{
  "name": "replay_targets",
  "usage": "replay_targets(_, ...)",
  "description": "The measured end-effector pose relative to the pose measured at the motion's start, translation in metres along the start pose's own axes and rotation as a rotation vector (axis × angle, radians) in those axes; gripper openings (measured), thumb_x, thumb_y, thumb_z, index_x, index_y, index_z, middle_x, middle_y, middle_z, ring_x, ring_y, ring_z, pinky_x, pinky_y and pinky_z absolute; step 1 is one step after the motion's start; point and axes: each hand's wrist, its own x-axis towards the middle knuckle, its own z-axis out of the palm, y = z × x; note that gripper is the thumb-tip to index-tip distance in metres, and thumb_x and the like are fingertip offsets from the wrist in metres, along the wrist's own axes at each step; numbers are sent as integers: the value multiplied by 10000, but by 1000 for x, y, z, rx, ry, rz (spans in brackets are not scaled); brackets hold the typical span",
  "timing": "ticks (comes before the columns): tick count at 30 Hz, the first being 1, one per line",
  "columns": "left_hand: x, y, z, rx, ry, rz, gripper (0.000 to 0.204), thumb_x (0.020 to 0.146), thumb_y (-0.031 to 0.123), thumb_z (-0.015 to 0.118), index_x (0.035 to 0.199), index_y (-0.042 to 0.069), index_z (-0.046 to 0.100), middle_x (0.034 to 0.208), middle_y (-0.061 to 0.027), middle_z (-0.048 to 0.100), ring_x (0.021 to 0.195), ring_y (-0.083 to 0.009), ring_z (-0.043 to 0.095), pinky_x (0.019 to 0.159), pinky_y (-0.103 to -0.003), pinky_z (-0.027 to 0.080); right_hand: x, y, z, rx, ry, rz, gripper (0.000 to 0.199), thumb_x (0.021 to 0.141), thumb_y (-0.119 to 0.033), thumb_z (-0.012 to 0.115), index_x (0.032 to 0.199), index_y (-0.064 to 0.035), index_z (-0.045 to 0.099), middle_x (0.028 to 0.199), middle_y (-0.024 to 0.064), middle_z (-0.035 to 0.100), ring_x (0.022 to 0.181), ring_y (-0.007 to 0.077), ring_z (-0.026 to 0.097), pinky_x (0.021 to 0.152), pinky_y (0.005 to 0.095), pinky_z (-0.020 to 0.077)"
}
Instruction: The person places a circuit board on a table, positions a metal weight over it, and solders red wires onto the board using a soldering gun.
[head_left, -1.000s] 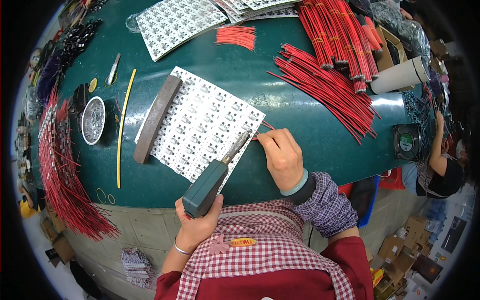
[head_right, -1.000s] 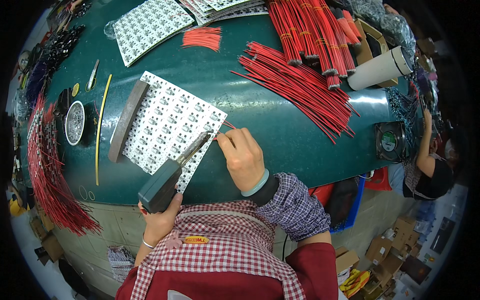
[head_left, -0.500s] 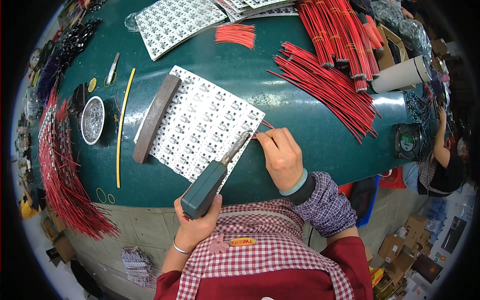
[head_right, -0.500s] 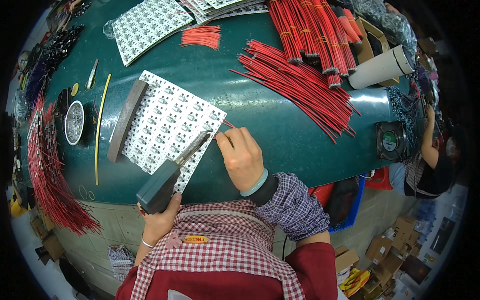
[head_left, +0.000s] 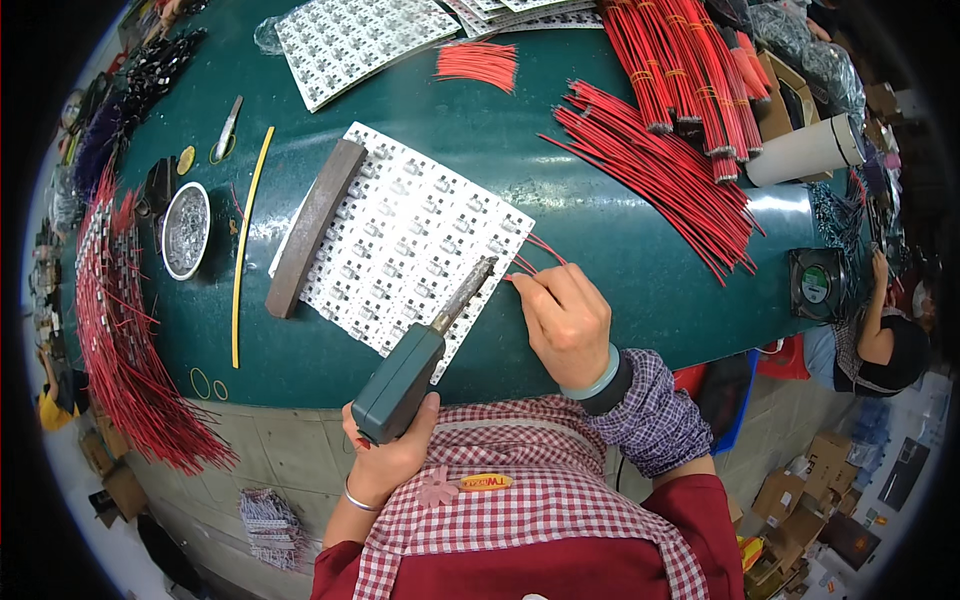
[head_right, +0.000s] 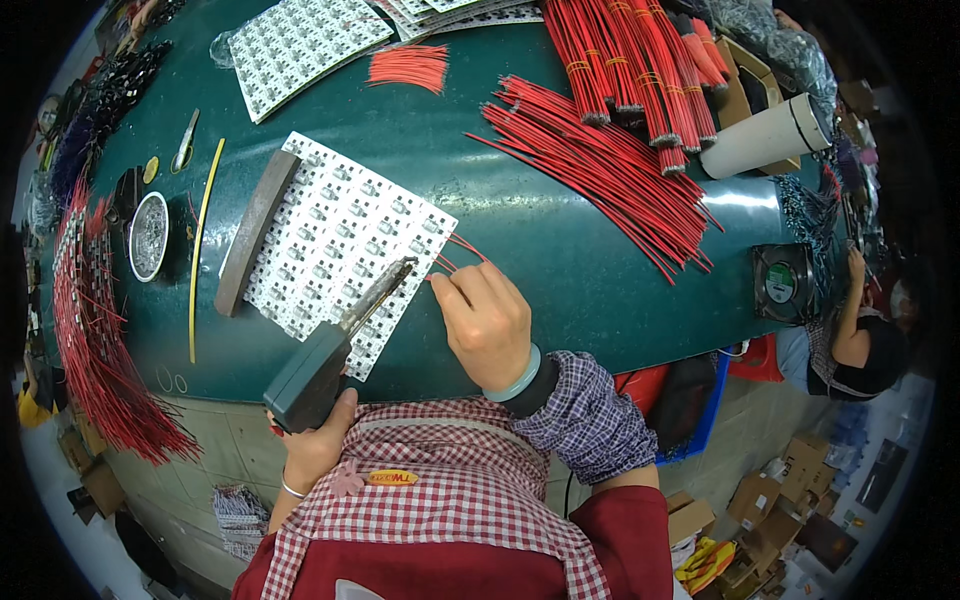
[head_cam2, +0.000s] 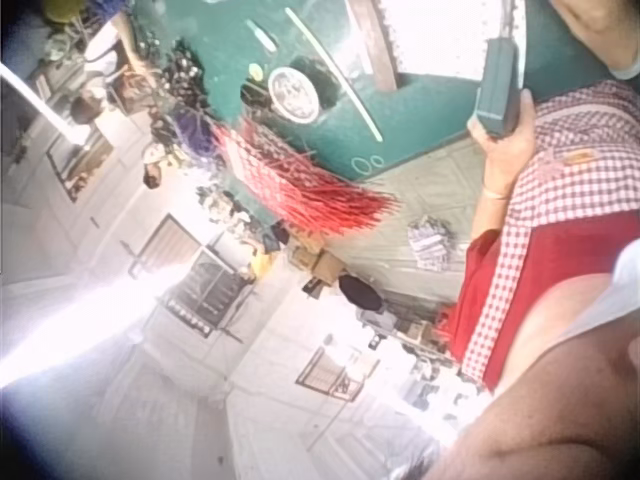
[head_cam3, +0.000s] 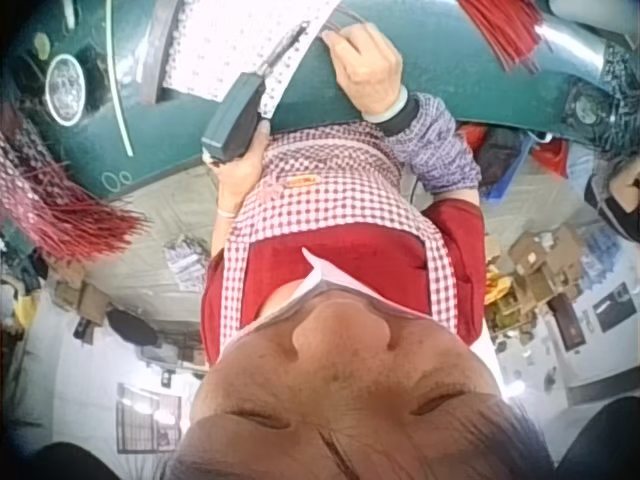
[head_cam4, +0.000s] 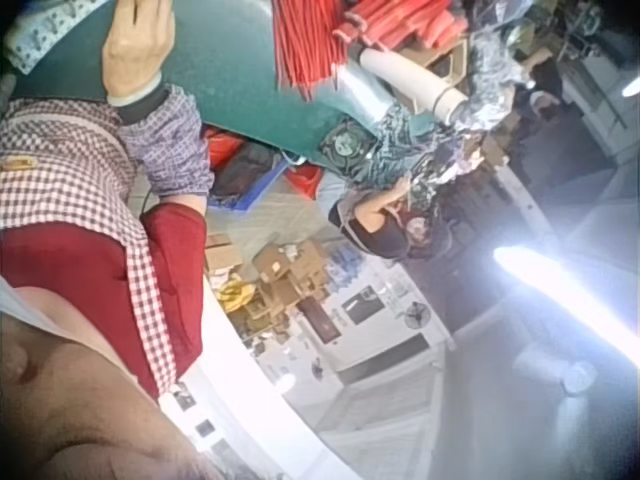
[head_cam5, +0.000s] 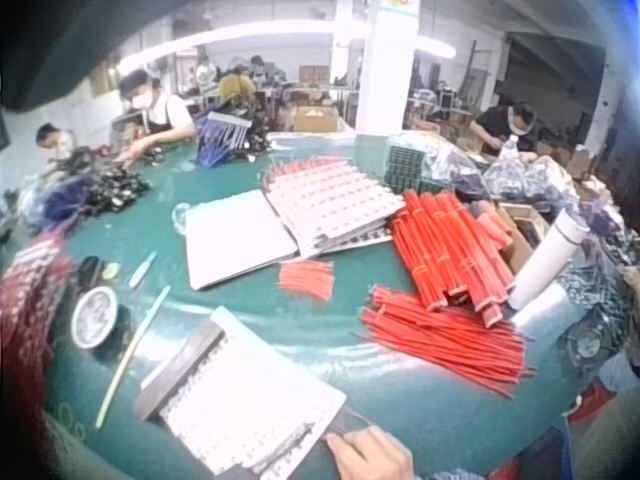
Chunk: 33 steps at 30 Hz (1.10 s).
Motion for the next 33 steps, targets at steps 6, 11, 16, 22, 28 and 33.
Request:
replay_targets(6, 1, -5, 0, 24, 32, 44, 108, 735, 66, 771, 833, 70, 724, 831, -50, 679, 655, -192, 623, 720, -321, 479, -2, 1, 3, 13, -26, -5, 184, 702, 22, 681, 882, -13, 661, 706, 59, 492, 647, 218, 542, 569, 332, 456)
replay_targets(11, 5, -1, -3, -59, -42, 52, 135, 744, 17, 746, 869, 8, 696, 800, -80, 678, 626, -159, 627, 626, -280, 502, -4, 1, 4, 21, -33, -7, 192, 697, 24, 682, 883, -19, 663, 702, 55, 488, 650, 212, 546, 558, 326, 457)
replay_targets(16, 9, -2, -7, -76, -80, 70, 152, 754, 4, 728, 894, -24, 675, 768, -82, 660, 594, -117, 596, 537, -250, 464, -4, 2, 5, 12, -35, -14, 206, 686, 23, 675, 886, -28, 666, 708, 54, 489, 653, 209, 549, 556, 323, 459)
replay_targets(22, 8, 0, -8, -52, -119, 14, 156, 761, 13, 723, 903, -26, 675, 752, -80, 649, 582, -125, 593, 530, -258, 459, -2, 0, 3, 18, -57, -2, 215, 682, 54, 712, 881, -18, 677, 725, 66, 541, 645, 225, 570, 537, 329, 469)
replay_targets(28, -1, -9, -12, -47, -90, 29, 205, 778, 18, 733, 971, -31, 681, 849, -87, 681, 692, -140, 635, 627, -261, 506, -4, 2, 6, -8, -43, -14, 201, 687, 14, 655, 883, -31, 663, 711, 53, 487, 656, 202, 549, 555, 319, 457)
replay_targets(33, 0, -7, -8, -115, 3, -15, 179, 747, 64, 749, 901, -11, 699, 778, -108, 689, 618, -162, 650, 574, -267, 500, -4, 0, 5, -12, -43, -11, 202, 680, 16, 656, 877, -30, 666, 718, 52, 492, 659, 207, 549, 558, 318, 458)
